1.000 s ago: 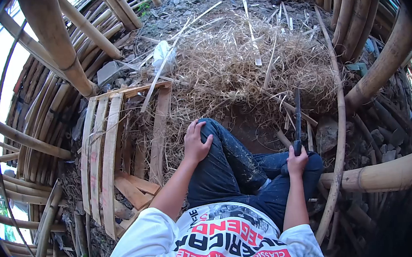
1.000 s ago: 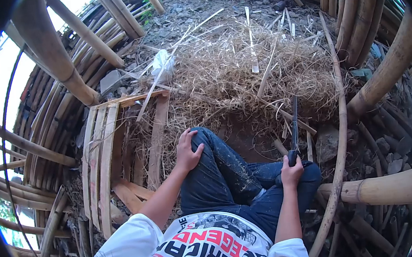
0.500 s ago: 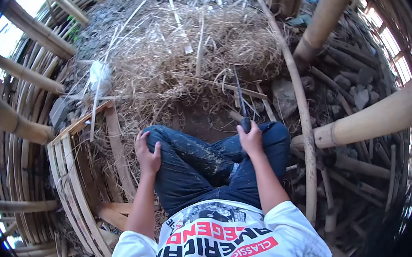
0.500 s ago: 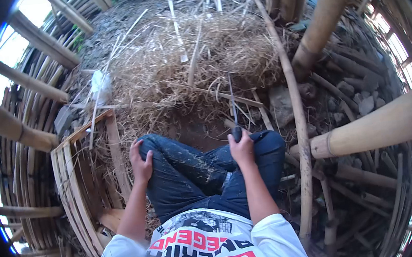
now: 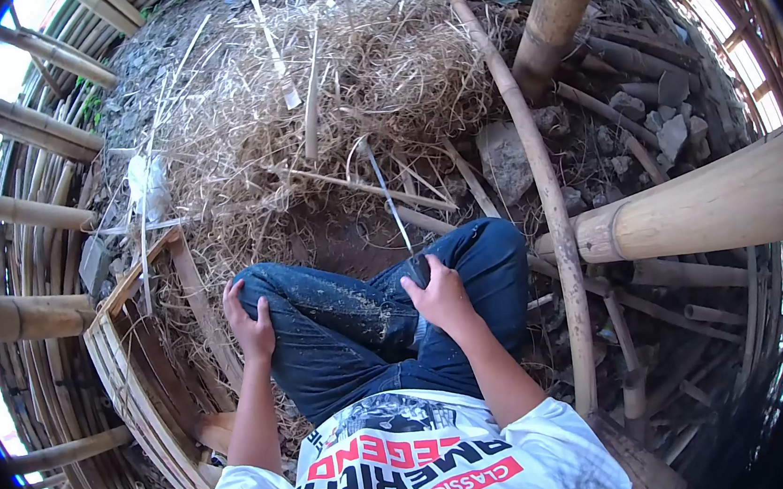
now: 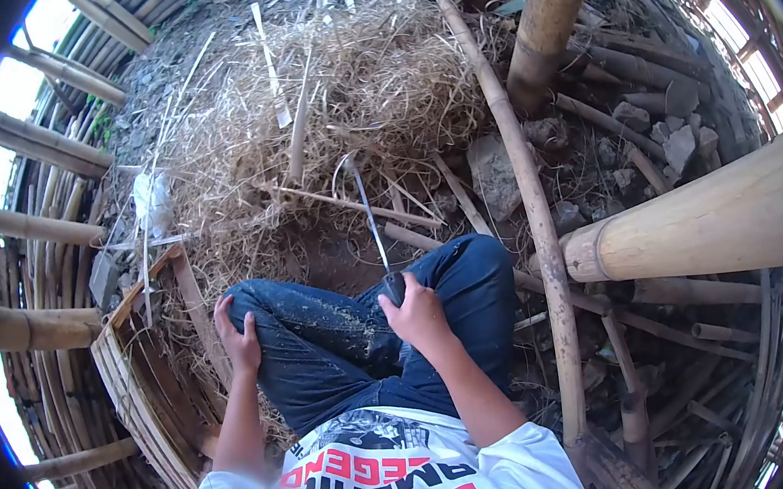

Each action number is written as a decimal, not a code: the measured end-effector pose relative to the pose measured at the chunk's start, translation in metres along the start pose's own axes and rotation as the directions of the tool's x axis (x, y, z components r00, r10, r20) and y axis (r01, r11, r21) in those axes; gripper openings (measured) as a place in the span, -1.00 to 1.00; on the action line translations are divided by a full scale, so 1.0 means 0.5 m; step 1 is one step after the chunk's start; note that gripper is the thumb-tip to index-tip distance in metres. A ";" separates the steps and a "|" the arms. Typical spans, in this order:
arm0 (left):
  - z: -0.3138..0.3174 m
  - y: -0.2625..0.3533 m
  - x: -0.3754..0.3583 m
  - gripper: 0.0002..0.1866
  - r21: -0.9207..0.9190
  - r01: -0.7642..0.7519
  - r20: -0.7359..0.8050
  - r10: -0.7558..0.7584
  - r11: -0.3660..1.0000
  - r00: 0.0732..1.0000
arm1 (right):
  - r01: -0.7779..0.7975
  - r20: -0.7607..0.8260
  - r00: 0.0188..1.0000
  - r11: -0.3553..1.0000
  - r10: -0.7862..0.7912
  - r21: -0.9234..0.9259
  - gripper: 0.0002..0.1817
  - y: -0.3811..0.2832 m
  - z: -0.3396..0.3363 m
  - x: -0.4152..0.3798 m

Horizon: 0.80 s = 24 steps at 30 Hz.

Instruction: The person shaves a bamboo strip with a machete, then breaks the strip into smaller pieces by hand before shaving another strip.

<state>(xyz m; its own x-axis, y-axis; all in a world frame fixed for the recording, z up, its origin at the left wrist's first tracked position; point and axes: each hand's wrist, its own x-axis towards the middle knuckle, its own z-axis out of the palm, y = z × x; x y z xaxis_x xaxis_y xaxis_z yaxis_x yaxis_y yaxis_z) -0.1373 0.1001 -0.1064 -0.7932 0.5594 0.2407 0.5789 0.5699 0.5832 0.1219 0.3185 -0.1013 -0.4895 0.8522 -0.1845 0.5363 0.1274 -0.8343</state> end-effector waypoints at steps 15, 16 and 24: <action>0.000 0.025 0.012 -0.46 0.102 0.036 0.029 -0.039 0.994 0.999 | -0.085 0.008 0.995 0.835 0.097 0.544 -0.78 -0.070 -0.123 0.066; 0.001 0.026 0.013 -0.45 0.120 0.046 0.041 -0.051 0.992 0.998 | -0.082 0.039 0.997 0.857 0.072 0.510 -0.75 -0.089 -0.144 0.105; 0.001 0.017 0.025 -0.44 0.103 0.078 0.055 -0.084 0.992 0.995 | -0.193 0.037 0.981 0.937 0.191 0.291 -0.71 -0.077 -0.155 0.515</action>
<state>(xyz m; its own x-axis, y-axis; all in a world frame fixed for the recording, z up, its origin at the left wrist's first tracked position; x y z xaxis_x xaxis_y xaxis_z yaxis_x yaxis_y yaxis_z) -0.1421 0.1124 -0.0986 -0.8275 0.5417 0.1475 0.5313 0.6707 0.5176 0.0288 0.5722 -0.0765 -0.4032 0.8416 -0.3595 0.3975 -0.1928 -0.8971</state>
